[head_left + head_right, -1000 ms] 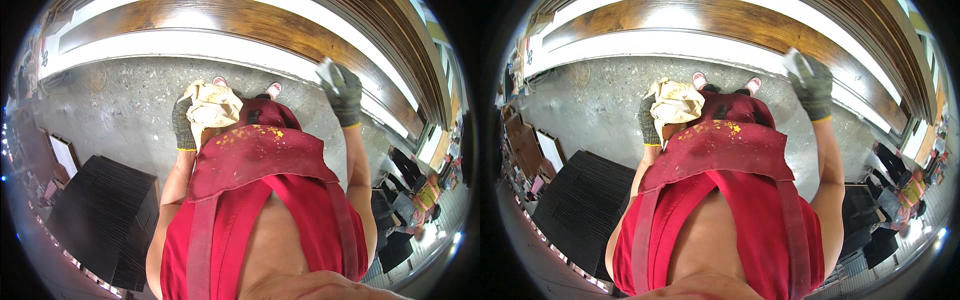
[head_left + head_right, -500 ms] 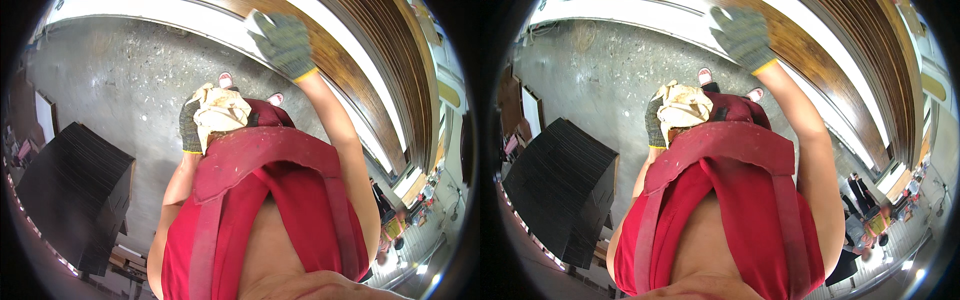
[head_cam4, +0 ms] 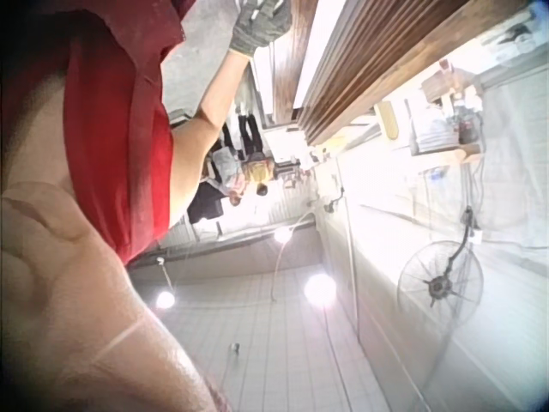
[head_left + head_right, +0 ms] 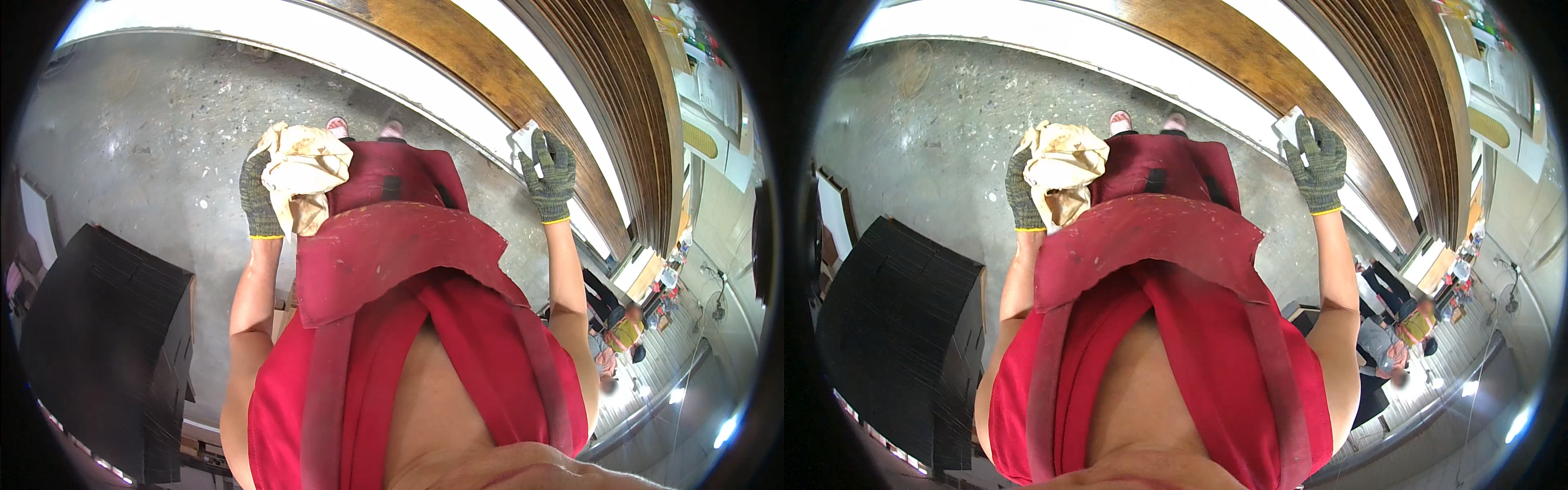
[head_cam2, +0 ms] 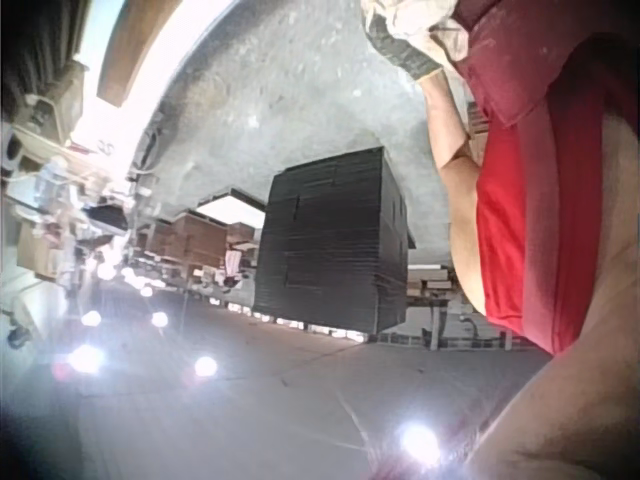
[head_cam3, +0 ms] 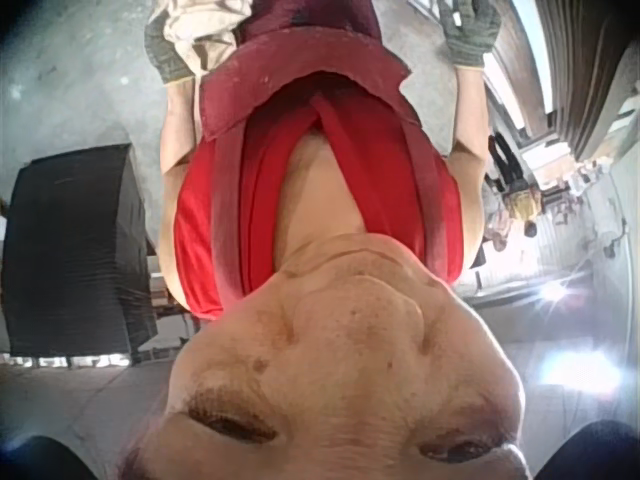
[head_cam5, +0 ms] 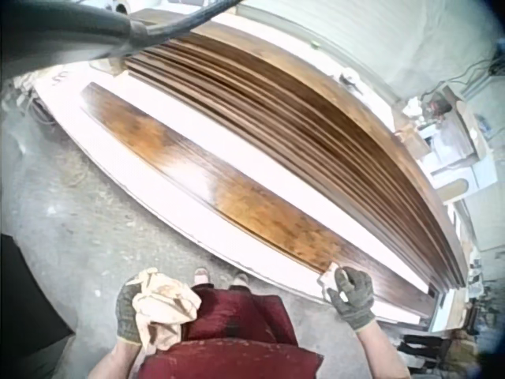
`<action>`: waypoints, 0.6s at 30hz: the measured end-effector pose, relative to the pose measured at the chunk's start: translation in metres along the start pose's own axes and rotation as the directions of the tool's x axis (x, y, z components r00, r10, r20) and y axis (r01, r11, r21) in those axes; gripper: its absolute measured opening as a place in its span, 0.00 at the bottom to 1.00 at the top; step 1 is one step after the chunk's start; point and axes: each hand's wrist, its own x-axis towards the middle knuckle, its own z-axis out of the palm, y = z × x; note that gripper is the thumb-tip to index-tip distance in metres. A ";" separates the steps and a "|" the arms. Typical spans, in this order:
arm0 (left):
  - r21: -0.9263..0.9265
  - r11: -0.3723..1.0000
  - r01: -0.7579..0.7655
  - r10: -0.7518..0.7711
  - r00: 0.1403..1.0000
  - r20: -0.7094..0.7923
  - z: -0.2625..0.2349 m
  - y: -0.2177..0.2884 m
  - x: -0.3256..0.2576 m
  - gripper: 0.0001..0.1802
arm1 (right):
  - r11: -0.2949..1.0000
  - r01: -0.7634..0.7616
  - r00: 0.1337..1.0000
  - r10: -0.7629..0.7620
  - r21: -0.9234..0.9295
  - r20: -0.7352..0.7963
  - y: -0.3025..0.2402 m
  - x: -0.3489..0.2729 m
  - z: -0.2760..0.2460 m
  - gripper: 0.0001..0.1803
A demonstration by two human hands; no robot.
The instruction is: The person wipes a wooden board with a cloth, rubs the wood with a sanding block, applies liquid from a plastic bottle, and wipes the surface again.
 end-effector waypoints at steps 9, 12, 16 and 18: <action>-0.288 0.956 0.050 -0.056 0.998 -0.011 0.045 -0.002 0.005 0.20 | 0.967 0.200 0.980 -0.193 0.157 -0.054 -0.105 0.163 0.049 0.25; -0.249 0.968 0.025 -0.029 0.999 -0.013 0.061 -0.005 0.003 0.20 | 0.918 0.341 0.938 -0.316 0.201 -0.145 -0.171 0.249 0.080 0.20; -0.155 0.987 -0.039 0.023 0.994 -0.103 0.062 -0.006 0.003 0.20 | 0.907 0.380 0.898 -0.315 0.179 -0.307 -0.234 0.328 0.088 0.22; -0.144 0.988 -0.048 0.024 0.986 -0.164 0.055 -0.007 0.004 0.20 | 0.894 0.336 0.942 -0.322 0.296 -0.096 -0.235 0.336 0.080 0.25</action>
